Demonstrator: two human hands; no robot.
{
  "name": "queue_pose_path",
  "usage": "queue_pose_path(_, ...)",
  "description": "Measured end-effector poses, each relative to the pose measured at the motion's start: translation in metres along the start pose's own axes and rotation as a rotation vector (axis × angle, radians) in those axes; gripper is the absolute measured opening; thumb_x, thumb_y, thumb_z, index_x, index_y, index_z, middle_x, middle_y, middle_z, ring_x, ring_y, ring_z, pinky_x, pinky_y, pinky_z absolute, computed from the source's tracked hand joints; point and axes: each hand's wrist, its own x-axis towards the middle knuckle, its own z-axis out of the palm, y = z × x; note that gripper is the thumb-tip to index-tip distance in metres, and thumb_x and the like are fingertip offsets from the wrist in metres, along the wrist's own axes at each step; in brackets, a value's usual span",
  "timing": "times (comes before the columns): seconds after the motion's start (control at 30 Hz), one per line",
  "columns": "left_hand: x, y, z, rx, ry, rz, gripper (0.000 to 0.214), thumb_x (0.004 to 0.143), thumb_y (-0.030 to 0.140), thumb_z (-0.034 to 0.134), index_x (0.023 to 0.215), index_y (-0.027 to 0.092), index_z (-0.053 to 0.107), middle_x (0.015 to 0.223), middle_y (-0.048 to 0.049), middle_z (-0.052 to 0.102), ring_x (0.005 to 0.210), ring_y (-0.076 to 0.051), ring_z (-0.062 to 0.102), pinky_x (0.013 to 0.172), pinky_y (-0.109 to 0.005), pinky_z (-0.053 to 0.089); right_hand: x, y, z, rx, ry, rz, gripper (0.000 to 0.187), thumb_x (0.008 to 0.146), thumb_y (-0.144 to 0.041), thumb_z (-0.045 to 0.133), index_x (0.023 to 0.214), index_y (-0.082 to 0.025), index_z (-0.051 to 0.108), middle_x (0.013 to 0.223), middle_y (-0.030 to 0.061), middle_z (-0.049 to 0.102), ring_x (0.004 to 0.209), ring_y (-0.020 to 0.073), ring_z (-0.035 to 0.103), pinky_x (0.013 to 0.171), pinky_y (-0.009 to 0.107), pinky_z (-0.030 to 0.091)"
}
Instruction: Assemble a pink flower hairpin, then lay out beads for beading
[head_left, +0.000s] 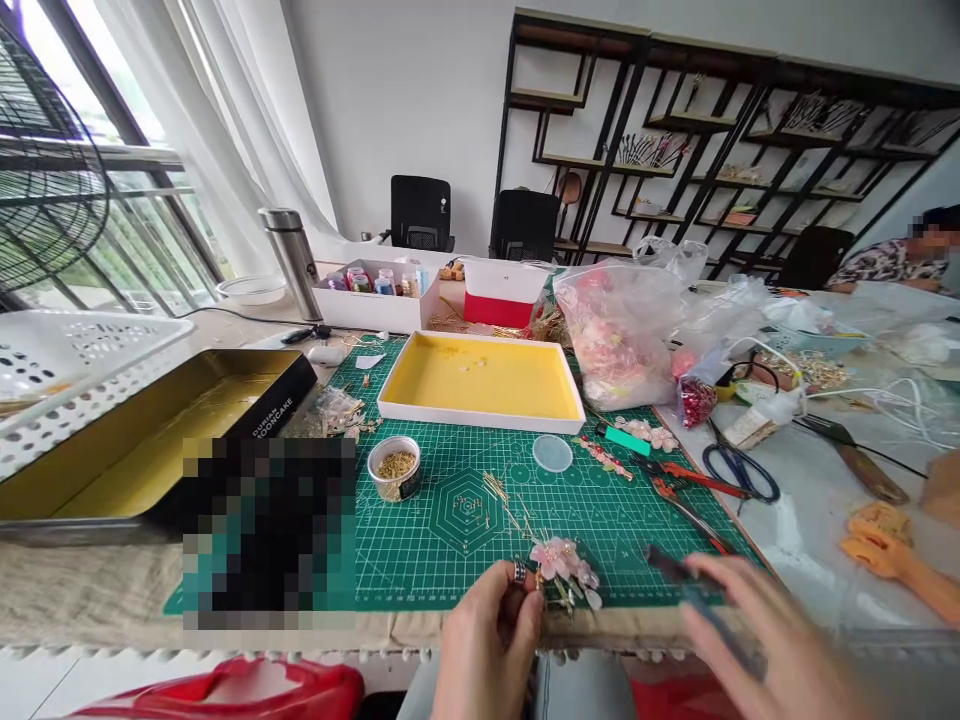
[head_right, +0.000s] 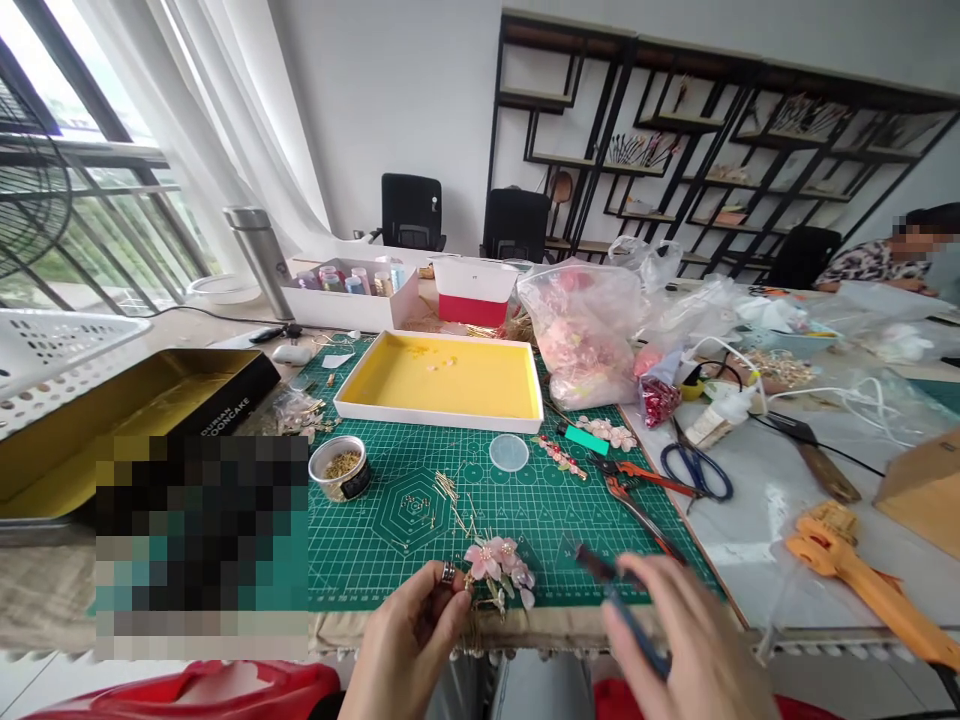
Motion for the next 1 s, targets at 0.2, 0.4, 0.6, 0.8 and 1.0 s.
queue_pose_path(0.2, -0.001, -0.005, 0.004, -0.224, 0.021, 0.028, 0.039, 0.083, 0.056, 0.051, 0.076, 0.018, 0.051, 0.066, 0.0046, 0.039, 0.062, -0.012, 0.036, 0.056, -0.021, 0.029, 0.056, 0.069, 0.013, -0.224, 0.143, -0.078, 0.044, 0.092, -0.040, 0.034, 0.105, -0.008, 0.061, 0.111, 0.0224, 0.058, 0.105, 0.0388, 0.055, 0.087, 0.054, 0.045)
queue_pose_path(0.4, -0.011, 0.009, -0.002, -0.432, -0.096, -0.100, 0.049, 0.073, 0.068, 0.061, 0.075, 0.020, 0.048, 0.054, 0.0119, 0.029, 0.043, -0.004, 0.011, 0.040, -0.020, 0.010, 0.044, -0.021, 0.007, 0.399, -0.091, -0.057, 0.039, 0.096, -0.045, 0.041, 0.125, -0.021, 0.053, 0.135, 0.0119, 0.049, 0.126, 0.0259, 0.045, 0.105, 0.043, 0.037)
queue_pose_path(0.6, -0.026, 0.027, -0.009, -0.613, -0.178, -0.147, 0.051, 0.065, 0.063, 0.073, 0.075, 0.020, 0.050, 0.045, 0.0149, 0.028, 0.037, -0.001, 0.010, 0.038, -0.017, 0.007, 0.023, -0.097, 0.001, 1.462, -0.566, 0.215, 0.049, 0.088, -0.052, 0.058, 0.125, -0.021, 0.054, 0.120, 0.0077, 0.061, 0.114, 0.0225, 0.055, 0.097, 0.035, 0.042)
queue_pose_path(0.8, -0.043, 0.030, -0.019, -0.573, -0.203, -0.171, 0.051, 0.064, 0.064, 0.073, 0.076, 0.020, 0.051, 0.050, 0.0125, 0.030, 0.043, -0.003, 0.016, 0.040, -0.015, 0.012, 0.014, -0.096, -0.012, 1.569, -0.605, 0.240, 0.033, 0.086, -0.043, 0.066, 0.110, -0.022, 0.059, 0.089, -0.0015, 0.060, 0.082, 0.0114, 0.056, 0.073, 0.022, 0.041)
queue_pose_path(1.0, -0.059, 0.041, -0.032, -0.124, -0.053, 0.124, 0.050, 0.082, 0.067, 0.049, 0.078, 0.020, 0.065, 0.079, -0.0041, 0.062, 0.064, -0.014, 0.051, 0.052, -0.020, 0.042, 0.025, -0.099, -0.030, 1.454, -0.717, 0.172, 0.036, 0.082, -0.041, 0.068, 0.112, -0.021, 0.060, 0.084, -0.0006, 0.062, 0.073, 0.0114, 0.057, 0.065, 0.021, 0.041)
